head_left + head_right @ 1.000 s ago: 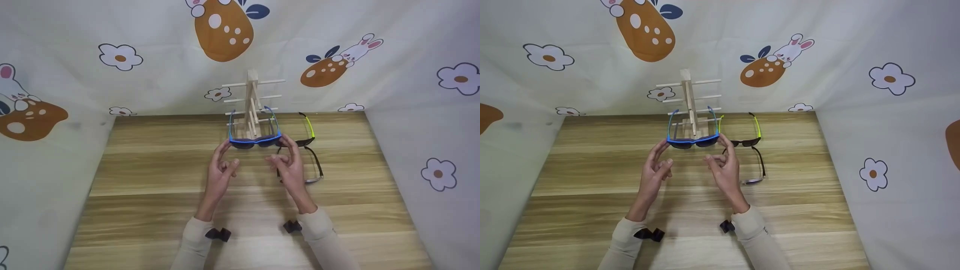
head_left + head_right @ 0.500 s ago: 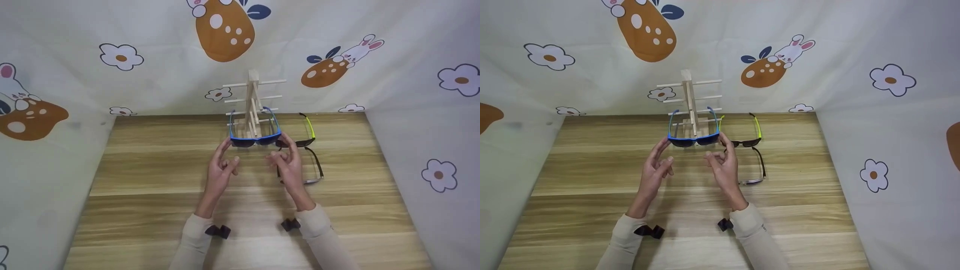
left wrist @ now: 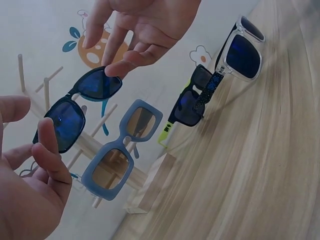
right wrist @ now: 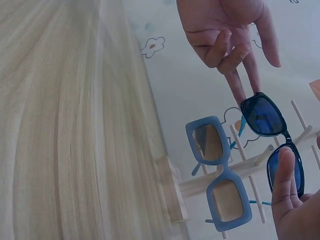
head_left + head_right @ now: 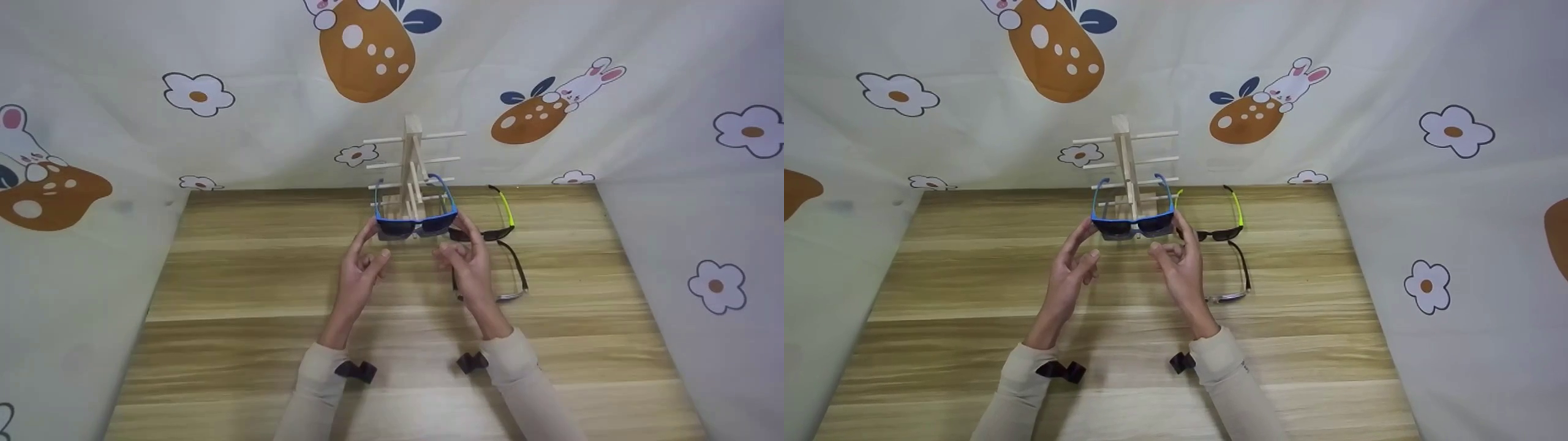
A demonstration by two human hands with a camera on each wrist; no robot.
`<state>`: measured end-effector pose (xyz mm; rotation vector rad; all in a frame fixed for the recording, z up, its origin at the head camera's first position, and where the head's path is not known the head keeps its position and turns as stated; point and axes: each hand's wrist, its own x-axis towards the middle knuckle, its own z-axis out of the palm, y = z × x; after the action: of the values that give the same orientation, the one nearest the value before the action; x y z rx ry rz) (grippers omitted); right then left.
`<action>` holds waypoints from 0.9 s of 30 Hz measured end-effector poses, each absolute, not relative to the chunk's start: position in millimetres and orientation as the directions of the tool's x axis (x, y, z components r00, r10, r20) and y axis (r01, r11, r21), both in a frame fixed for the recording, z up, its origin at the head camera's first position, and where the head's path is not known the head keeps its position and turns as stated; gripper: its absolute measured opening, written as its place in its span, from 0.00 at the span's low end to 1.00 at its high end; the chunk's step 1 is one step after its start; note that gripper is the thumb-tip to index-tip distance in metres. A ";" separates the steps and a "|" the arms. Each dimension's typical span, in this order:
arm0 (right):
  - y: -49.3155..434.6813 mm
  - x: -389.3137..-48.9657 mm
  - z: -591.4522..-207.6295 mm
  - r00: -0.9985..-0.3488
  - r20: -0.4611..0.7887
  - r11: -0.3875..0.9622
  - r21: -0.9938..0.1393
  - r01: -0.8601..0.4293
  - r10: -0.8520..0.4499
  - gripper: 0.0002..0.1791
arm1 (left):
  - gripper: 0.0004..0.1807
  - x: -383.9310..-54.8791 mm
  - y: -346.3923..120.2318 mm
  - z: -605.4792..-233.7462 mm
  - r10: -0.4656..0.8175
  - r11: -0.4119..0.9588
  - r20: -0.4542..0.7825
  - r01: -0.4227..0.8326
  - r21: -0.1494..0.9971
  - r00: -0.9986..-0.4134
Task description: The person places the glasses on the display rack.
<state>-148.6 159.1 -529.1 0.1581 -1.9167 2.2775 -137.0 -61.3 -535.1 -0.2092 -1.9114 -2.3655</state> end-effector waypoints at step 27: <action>158.0 -161.6 -529.6 -0.991 0.127 -0.128 -0.983 -0.132 0.046 0.44 | 0.39 -151.5 -59.5 -540.1 0.010 -0.143 0.122 0.119 0.982 -0.992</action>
<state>-161.6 158.0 -529.6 0.0994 -1.9918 2.2720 -151.5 -59.5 -540.1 -0.1519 -2.0071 -2.3166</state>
